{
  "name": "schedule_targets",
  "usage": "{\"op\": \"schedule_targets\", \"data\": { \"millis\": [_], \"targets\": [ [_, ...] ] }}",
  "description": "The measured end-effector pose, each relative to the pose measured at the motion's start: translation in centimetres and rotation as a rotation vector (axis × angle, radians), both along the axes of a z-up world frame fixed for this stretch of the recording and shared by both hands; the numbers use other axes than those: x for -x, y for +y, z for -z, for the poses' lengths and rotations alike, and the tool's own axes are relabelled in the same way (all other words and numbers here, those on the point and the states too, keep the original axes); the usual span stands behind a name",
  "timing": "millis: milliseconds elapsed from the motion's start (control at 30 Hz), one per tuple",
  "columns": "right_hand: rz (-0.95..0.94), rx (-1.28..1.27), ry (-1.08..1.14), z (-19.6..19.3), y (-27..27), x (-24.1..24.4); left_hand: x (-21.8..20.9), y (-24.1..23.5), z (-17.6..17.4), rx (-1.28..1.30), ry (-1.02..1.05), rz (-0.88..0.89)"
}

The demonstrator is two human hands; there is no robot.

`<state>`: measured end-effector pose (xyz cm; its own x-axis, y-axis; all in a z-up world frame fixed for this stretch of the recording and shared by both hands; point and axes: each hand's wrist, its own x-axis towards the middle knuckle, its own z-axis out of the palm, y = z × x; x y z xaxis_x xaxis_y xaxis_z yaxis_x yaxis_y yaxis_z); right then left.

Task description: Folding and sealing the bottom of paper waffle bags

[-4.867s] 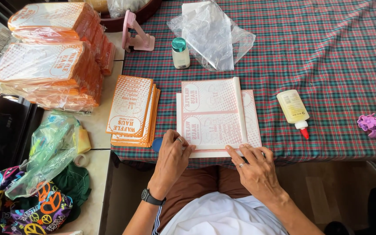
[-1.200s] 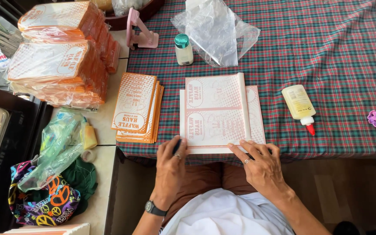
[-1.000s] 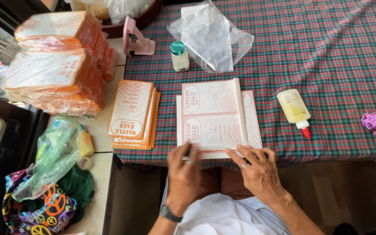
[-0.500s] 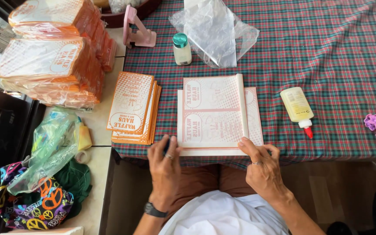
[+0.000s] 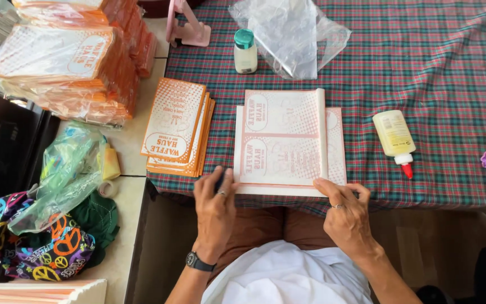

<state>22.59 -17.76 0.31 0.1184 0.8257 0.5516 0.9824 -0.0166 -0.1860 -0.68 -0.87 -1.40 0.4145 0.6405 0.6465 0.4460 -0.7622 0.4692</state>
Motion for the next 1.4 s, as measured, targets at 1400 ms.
{"op": "schedule_targets", "data": {
  "millis": [1400],
  "targets": [
    [-0.073, -0.072, 0.061, -2.0, 2.7, 1.3, -3.5, -3.1, 1.4, -0.27, 0.165, 0.141]
  ]
}}
